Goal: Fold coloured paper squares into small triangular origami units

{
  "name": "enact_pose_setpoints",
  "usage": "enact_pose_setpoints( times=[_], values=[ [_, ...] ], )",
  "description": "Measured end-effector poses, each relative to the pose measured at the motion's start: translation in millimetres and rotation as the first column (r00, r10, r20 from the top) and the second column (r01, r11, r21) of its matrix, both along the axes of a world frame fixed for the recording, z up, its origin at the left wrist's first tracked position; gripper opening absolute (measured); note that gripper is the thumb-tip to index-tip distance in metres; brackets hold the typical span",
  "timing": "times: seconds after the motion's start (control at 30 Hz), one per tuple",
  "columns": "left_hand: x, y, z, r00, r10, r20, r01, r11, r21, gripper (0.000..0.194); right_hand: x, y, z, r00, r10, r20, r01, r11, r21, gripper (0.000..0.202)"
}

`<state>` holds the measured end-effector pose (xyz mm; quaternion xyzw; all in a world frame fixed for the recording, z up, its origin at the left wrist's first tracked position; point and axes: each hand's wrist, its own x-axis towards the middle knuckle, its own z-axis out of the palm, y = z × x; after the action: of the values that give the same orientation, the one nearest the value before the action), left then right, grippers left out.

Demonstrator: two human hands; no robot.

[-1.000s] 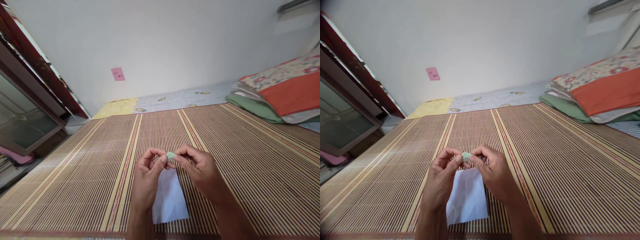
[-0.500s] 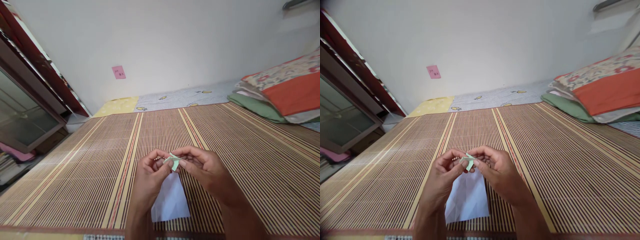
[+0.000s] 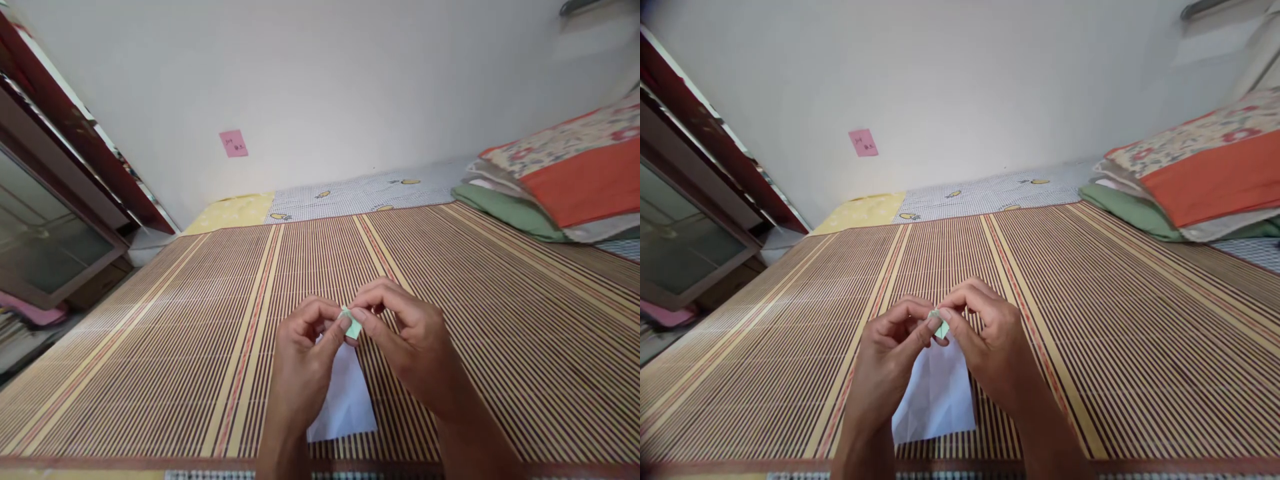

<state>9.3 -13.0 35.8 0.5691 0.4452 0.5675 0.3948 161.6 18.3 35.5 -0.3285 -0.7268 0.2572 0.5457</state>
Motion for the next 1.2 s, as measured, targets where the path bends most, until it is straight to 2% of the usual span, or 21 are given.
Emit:
enact_pose_setpoints(
  times=[0.57, 0.8, 0.93, 1.07, 1.2],
  values=[
    [4.1, 3.5, 0.4, 0.994, -0.024, 0.105, 0.030, 0.998, -0.053, 0.017, -6.1, 0.4, -0.9, 1.000, -0.024, 0.020, 0.024, 0.999, 0.030, 0.017],
    [8.1, 1.8, -1.5, 0.993, -0.009, 0.120, 0.015, 0.999, -0.046, 0.016, -5.6, 0.3, -3.6, 0.996, -0.075, -0.044, 0.077, 0.995, 0.057, 0.015],
    [8.6, 2.5, -4.1, 0.991, 0.009, 0.136, -0.005, 1.000, -0.031, 0.016, -3.4, 3.7, -6.4, 0.994, -0.061, -0.094, 0.064, 0.997, 0.035, 0.015],
    [9.1, 3.8, -7.2, 0.992, 0.068, 0.104, -0.069, 0.998, 0.003, 0.011, -2.0, 6.1, -8.7, 0.992, -0.038, -0.123, 0.038, 0.999, 0.002, 0.014],
    [10.2, 4.4, -10.3, 0.975, 0.214, -0.060, -0.203, 0.967, 0.151, 0.012, -3.1, 4.3, -8.6, 0.994, -0.040, -0.101, 0.039, 0.999, -0.016, 0.008]
  ],
)
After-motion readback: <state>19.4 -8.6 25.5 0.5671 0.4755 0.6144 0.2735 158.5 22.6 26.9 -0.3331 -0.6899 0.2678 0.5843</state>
